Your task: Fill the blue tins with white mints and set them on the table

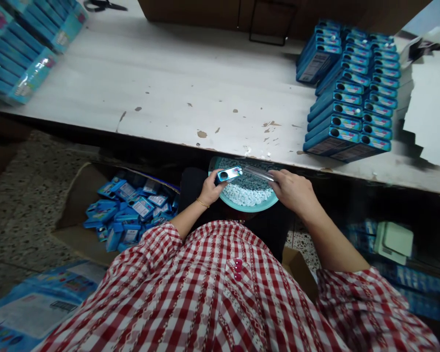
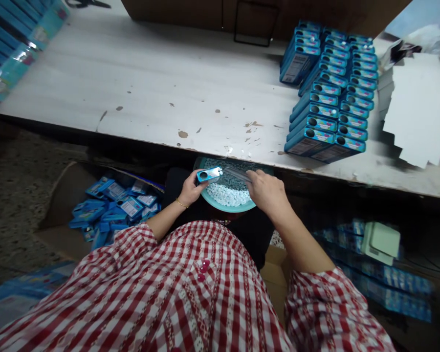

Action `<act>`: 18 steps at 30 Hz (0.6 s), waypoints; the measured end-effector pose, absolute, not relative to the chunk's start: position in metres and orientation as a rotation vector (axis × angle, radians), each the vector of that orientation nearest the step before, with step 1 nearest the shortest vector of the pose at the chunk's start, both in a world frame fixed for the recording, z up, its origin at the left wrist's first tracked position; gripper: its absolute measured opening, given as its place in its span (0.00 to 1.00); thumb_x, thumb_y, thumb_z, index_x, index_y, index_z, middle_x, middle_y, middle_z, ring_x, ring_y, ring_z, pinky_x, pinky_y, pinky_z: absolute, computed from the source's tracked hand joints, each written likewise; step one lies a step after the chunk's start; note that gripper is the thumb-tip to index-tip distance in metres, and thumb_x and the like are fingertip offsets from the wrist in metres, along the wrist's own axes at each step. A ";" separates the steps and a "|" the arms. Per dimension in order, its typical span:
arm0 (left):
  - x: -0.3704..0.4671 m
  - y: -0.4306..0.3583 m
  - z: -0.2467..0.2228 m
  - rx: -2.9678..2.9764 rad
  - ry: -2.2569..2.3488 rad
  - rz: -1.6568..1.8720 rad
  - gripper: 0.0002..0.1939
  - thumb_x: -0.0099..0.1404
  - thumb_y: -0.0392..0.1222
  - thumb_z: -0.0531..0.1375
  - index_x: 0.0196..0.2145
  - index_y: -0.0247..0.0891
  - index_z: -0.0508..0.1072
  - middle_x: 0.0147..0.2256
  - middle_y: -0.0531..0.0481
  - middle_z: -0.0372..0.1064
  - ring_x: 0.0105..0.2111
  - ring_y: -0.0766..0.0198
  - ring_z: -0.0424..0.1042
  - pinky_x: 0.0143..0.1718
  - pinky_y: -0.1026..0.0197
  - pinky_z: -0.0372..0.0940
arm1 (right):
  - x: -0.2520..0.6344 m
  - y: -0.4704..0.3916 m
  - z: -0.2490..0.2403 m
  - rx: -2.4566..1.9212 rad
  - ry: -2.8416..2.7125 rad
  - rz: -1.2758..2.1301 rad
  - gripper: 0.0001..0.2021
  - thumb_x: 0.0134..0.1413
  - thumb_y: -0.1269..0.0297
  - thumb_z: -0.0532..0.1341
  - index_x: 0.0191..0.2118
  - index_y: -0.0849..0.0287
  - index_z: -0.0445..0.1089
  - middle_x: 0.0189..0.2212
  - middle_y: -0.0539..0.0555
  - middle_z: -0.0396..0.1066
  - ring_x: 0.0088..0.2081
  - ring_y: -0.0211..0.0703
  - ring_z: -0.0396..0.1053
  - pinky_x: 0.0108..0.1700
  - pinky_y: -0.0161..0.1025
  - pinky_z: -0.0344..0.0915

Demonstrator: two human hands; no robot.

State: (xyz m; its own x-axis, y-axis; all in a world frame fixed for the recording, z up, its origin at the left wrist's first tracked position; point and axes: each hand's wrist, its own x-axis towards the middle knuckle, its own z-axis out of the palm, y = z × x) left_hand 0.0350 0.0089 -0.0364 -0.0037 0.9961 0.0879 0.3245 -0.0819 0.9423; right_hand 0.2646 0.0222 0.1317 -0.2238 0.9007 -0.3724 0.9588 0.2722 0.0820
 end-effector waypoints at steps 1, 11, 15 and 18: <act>0.035 0.008 -0.038 1.445 1.415 1.139 0.20 0.55 0.42 0.63 0.44 0.36 0.66 0.40 0.46 0.71 0.40 0.59 0.70 0.45 0.56 0.65 | 0.264 0.018 0.129 1.696 2.225 -0.234 0.19 0.62 0.56 0.48 0.55 0.52 0.64 0.45 0.57 0.70 0.39 0.47 0.70 0.32 0.37 0.60; 0.051 0.005 -0.055 1.053 1.302 1.285 0.24 0.49 0.42 0.67 0.43 0.36 0.66 0.36 0.50 0.69 0.36 0.64 0.70 0.43 0.60 0.65 | 0.261 -0.004 0.126 1.730 2.425 -0.064 0.18 0.62 0.60 0.49 0.55 0.53 0.64 0.39 0.55 0.71 0.36 0.42 0.69 0.25 0.35 0.51; 0.058 0.011 -0.043 1.084 1.316 1.269 0.24 0.49 0.40 0.66 0.43 0.36 0.65 0.37 0.50 0.69 0.37 0.64 0.70 0.43 0.61 0.64 | 0.264 -0.005 0.125 1.786 2.470 0.058 0.19 0.63 0.61 0.48 0.56 0.56 0.64 0.37 0.56 0.71 0.36 0.43 0.69 0.25 0.36 0.50; 0.054 0.012 -0.020 1.224 1.338 1.242 0.22 0.51 0.39 0.65 0.43 0.36 0.66 0.38 0.48 0.69 0.39 0.62 0.70 0.44 0.60 0.64 | 0.273 -0.003 0.123 1.901 2.537 0.036 0.18 0.62 0.60 0.50 0.54 0.57 0.66 0.38 0.55 0.72 0.36 0.43 0.69 0.27 0.35 0.55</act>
State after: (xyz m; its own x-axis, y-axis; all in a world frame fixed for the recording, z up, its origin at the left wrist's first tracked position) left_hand 0.0535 0.0123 -0.0203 -0.0947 0.9955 0.0064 0.0810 0.0013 0.9967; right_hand 0.2727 -0.0029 0.1230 -0.2807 0.9591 0.0367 0.9597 0.2809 0.0012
